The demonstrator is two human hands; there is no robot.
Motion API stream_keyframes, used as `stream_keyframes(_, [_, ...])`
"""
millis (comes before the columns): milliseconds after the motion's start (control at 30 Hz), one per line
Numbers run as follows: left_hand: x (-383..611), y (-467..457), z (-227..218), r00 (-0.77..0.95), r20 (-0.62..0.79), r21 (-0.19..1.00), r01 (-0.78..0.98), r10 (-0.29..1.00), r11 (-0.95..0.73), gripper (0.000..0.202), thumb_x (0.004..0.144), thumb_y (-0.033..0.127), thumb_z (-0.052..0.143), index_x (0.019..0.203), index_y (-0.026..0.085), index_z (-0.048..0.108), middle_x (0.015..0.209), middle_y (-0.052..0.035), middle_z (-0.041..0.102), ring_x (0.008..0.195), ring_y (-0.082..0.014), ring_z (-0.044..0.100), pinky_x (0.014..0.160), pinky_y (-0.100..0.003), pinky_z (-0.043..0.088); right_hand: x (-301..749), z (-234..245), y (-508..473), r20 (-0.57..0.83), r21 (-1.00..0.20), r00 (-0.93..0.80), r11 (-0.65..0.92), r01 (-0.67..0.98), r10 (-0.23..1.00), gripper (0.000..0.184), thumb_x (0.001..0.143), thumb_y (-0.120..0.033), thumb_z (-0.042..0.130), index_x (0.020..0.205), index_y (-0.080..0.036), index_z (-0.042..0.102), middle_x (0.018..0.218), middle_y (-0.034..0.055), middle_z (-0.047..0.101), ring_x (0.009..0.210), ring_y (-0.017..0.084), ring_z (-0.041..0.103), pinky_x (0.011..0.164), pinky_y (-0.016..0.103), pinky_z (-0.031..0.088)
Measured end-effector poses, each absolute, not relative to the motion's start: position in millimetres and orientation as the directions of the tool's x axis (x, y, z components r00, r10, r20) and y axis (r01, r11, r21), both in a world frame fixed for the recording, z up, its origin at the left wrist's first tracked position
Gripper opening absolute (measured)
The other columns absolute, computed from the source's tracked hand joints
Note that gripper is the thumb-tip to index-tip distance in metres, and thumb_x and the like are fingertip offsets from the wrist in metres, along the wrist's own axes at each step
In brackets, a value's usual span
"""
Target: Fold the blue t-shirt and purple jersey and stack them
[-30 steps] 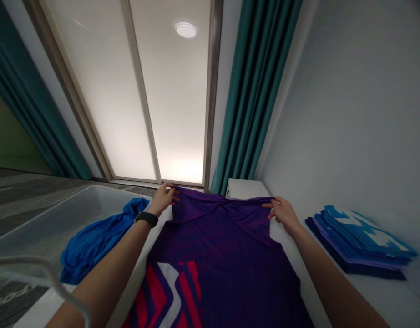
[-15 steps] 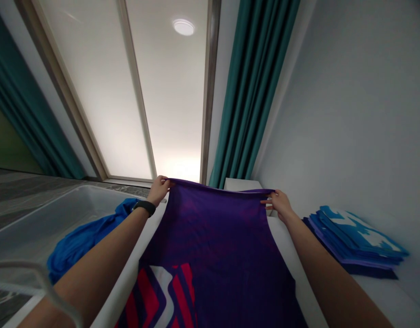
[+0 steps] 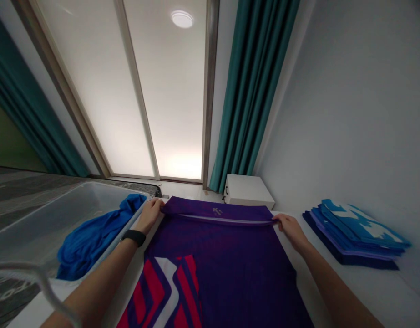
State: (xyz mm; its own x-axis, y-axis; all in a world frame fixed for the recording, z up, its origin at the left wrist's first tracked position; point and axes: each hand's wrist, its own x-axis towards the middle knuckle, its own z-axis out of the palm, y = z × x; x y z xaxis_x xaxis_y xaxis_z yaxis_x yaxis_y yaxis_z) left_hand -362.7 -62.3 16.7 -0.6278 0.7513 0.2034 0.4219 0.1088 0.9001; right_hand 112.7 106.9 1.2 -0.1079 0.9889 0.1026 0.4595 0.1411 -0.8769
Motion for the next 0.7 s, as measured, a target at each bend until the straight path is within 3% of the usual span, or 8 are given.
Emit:
stream_keyframes(100, [-358.0,-69.0,11.7,-0.612,0.246,0.850,0.509,0.752,0.136,0.023,0.076,0.038,0.053,0.062,0.020,0.055,0.059,0.0007,0.057,0.067,-0.0201,0.058,0.062,-0.027,0.045,113.7,-9.9,104.9,0.166,-0.805,-0.147,0.220,0.552,0.975,0.031,0.074,-0.038,0.041,0.066,-0.021,0.066,0.049,-0.0005,0.055,0.054,0.019,0.055,0.054,0.029,0.040])
stream_keyframes(200, [-356.5,-68.4,3.0,-0.555,0.271,0.779,0.606,0.787,0.160,0.023,0.076,0.042,0.054,0.078,0.020,0.061,0.064,0.0013,0.061,0.064,-0.0190,0.058,0.060,-0.026,0.042,108.7,-20.1,107.0,0.240,-0.749,-0.154,0.284,0.598,0.958,0.026,0.072,-0.040,0.046,0.068,-0.022,0.063,0.063,0.0014,0.065,0.064,0.021,0.060,0.063,0.030,0.044])
stream_keyframes(333, [-364.1,-64.7,-7.7,-0.460,0.292,0.663,0.729,0.839,0.169,0.028,0.078,0.042,0.048,0.092,0.021,0.061,0.063,0.0024,0.059,0.059,-0.0179,0.057,0.056,-0.025,0.039,108.8,-26.5,110.4,0.239,-0.763,-0.179,0.298,0.574,0.955,0.024,0.071,-0.038,0.046,0.079,-0.022,0.062,0.058,-0.0021,0.060,0.057,0.019,0.057,0.058,0.029,0.043])
stream_keyframes(500, [-372.4,-62.3,-8.6,-0.482,0.327,0.671,0.724,0.813,0.160,0.029,0.083,0.042,0.042,0.090,0.019,0.059,0.064,0.0009,0.059,0.062,-0.0190,0.059,0.058,-0.026,0.042,118.0,-19.3,109.9,0.212,-0.804,-0.263,0.321,0.501,0.941,0.030,0.078,-0.040,0.043,0.088,-0.020,0.064,0.074,0.0032,0.067,0.070,0.022,0.062,0.067,0.032,0.047])
stream_keyframes(700, [-370.1,-64.5,-6.2,-0.529,0.275,0.593,0.751,0.803,0.291,0.028,0.082,0.042,0.046,0.093,0.021,0.062,0.068,0.0004,0.063,0.066,-0.0200,0.061,0.061,-0.026,0.041,116.6,-27.5,108.3,0.233,-0.697,-0.312,0.382,0.607,0.921,0.026,0.077,-0.041,0.046,0.086,-0.022,0.062,0.072,0.0014,0.066,0.064,0.021,0.059,0.066,0.032,0.045])
